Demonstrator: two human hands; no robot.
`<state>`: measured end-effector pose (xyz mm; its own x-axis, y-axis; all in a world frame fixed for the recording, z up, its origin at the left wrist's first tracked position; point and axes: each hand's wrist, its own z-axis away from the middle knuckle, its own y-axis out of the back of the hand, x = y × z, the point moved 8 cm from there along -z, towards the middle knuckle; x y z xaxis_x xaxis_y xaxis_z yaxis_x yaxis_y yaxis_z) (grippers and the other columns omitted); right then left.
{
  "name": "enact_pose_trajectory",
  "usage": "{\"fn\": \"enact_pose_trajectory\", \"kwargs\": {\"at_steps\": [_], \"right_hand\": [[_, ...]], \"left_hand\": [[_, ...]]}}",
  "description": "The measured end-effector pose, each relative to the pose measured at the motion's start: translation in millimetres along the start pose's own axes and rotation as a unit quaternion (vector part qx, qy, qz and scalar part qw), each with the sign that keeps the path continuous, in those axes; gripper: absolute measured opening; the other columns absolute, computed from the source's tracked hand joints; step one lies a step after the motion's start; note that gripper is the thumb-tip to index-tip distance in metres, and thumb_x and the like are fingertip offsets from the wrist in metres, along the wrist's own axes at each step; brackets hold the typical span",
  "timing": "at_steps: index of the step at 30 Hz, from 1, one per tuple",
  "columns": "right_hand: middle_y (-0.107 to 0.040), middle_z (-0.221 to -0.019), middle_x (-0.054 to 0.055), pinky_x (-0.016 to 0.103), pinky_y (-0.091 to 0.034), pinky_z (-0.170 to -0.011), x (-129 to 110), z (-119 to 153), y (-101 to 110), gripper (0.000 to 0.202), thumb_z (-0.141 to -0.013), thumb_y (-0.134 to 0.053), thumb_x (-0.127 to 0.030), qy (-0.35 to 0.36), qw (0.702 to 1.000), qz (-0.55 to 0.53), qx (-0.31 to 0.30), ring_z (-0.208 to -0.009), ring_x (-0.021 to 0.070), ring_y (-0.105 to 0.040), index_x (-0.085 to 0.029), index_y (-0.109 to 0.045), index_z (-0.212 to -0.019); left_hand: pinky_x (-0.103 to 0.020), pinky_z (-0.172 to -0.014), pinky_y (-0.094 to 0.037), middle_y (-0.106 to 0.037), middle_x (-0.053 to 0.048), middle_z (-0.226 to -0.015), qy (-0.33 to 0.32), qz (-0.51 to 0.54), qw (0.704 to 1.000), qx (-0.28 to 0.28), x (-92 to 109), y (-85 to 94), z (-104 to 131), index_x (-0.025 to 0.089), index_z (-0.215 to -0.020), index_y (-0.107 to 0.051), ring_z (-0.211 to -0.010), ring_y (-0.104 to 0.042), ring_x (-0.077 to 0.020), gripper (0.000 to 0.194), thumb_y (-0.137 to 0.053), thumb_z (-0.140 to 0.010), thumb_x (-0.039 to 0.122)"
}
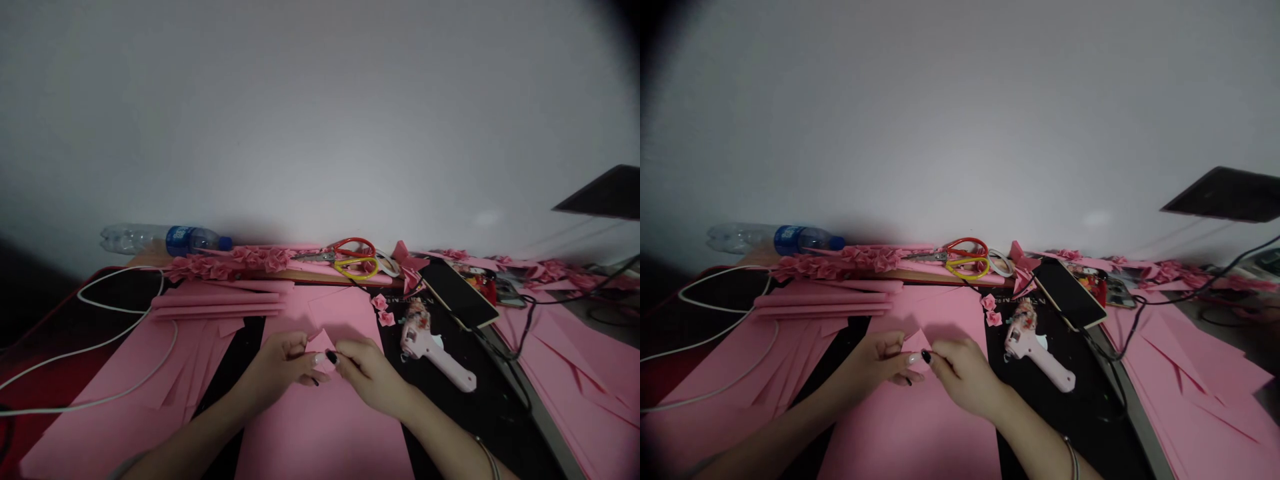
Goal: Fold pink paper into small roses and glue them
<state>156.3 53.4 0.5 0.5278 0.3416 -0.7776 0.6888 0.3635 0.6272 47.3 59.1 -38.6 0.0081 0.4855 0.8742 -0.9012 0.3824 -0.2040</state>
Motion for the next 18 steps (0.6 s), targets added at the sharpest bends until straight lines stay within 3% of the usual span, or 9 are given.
{"fn": "enact_pose_trajectory", "kwargs": {"at_steps": [6,18], "right_hand": [[-0.03,-0.052,-0.006,0.023,-0.02,-0.049,-3.3,0.4,2.2,0.031,-0.089,-0.04,-0.017,0.009,1.0,0.017,0.009,-0.049,0.0077,-0.029,-0.018,-0.032,-0.059],[-0.027,-0.053,-0.006,0.023,-0.021,-0.049,-2.6,0.5,4.8,0.035,-0.091,-0.041,-0.024,-0.004,1.0,0.012,0.027,-0.05,0.0086,-0.027,-0.019,-0.031,-0.058]], "left_hand": [[-0.021,-0.053,-0.048,-0.056,0.006,-0.054,-0.014,-0.003,1.0,-0.005,2.1,-2.5,0.1,0.018,-0.058,-0.036,-0.065,-0.07,-0.0198,0.041,-0.069,-0.066,0.041],[-0.025,-0.06,-0.052,-0.069,-0.003,-0.07,-0.051,-0.068,0.996,-0.022,4.4,-6.0,1.9,0.015,-0.073,-0.063,-0.066,-0.068,-0.0179,0.02,-0.063,-0.074,0.035]]}}
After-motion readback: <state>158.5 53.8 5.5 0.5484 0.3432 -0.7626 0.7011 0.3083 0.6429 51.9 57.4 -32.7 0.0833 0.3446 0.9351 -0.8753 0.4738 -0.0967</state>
